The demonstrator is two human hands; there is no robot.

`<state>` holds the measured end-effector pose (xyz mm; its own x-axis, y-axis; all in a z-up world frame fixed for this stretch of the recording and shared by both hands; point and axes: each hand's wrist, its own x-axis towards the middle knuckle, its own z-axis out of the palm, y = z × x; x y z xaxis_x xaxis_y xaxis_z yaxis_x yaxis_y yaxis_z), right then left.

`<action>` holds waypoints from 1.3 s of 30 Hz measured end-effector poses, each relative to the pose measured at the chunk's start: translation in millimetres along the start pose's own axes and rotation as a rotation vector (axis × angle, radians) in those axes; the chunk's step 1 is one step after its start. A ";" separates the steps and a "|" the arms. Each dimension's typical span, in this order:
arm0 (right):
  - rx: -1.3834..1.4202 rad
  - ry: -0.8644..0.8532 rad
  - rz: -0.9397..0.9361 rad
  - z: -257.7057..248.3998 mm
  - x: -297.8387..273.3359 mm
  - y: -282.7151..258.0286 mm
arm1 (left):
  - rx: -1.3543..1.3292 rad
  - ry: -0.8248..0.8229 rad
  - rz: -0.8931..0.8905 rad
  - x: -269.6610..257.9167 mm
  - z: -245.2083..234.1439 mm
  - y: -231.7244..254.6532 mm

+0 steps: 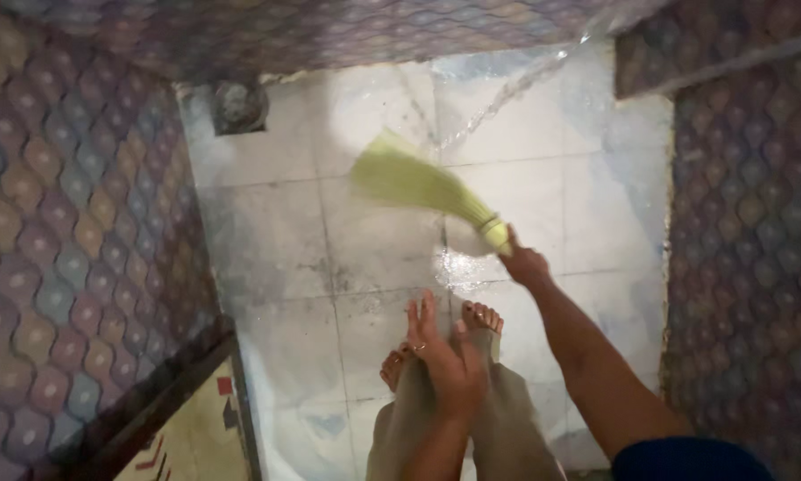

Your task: The person sweeps the bathroom floor and uses a mug to pour water from a faucet onto the floor and into various buckets.

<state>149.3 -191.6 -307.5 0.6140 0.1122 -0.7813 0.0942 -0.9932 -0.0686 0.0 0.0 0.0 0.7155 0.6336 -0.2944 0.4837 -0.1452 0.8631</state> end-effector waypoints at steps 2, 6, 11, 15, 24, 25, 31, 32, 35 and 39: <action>0.204 0.020 0.129 -7.0 6.2 -17.3 | 0.040 0.006 -0.006 3.0 -6.1 -3.3; 0.509 -0.133 0.192 16.7 12.1 -96.0 | 0.011 0.139 0.042 9.5 -17.1 -7.8; -0.072 -0.228 -0.252 56.4 3.7 -168.3 | 0.034 0.248 0.053 19.8 -35.5 -13.3; -0.562 -0.348 -0.603 67.9 -7.2 -201.6 | -0.067 0.278 -0.062 25.2 -55.3 -13.7; -0.668 -0.066 -0.727 23.8 78.7 -309.4 | -0.348 0.485 -0.153 33.3 -58.3 -30.9; -0.519 -0.007 -0.718 10.3 93.6 -316.6 | -0.263 0.486 -0.126 31.6 -60.7 -32.7; -0.272 0.162 -0.416 -28.0 99.3 -269.7 | -0.108 0.509 -0.062 34.5 -79.6 -44.4; -0.074 -0.012 -0.190 -32.6 88.5 -248.2 | -0.098 0.514 -0.061 34.7 -81.7 -42.4; 0.102 0.154 -0.102 -25.9 27.7 -175.0 | 0.028 0.505 -0.096 28.4 -87.2 -45.3; 1.025 -0.148 0.500 -42.2 -75.5 -107.4 | 0.318 0.298 -0.296 -7.2 -104.5 -53.1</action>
<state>125.9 -92.1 -215.0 0.2986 -0.2389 -0.9240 -0.8573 -0.4926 -0.1497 -83.5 82.6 -0.8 0.3728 0.8643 -0.3375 0.8060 -0.1214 0.5794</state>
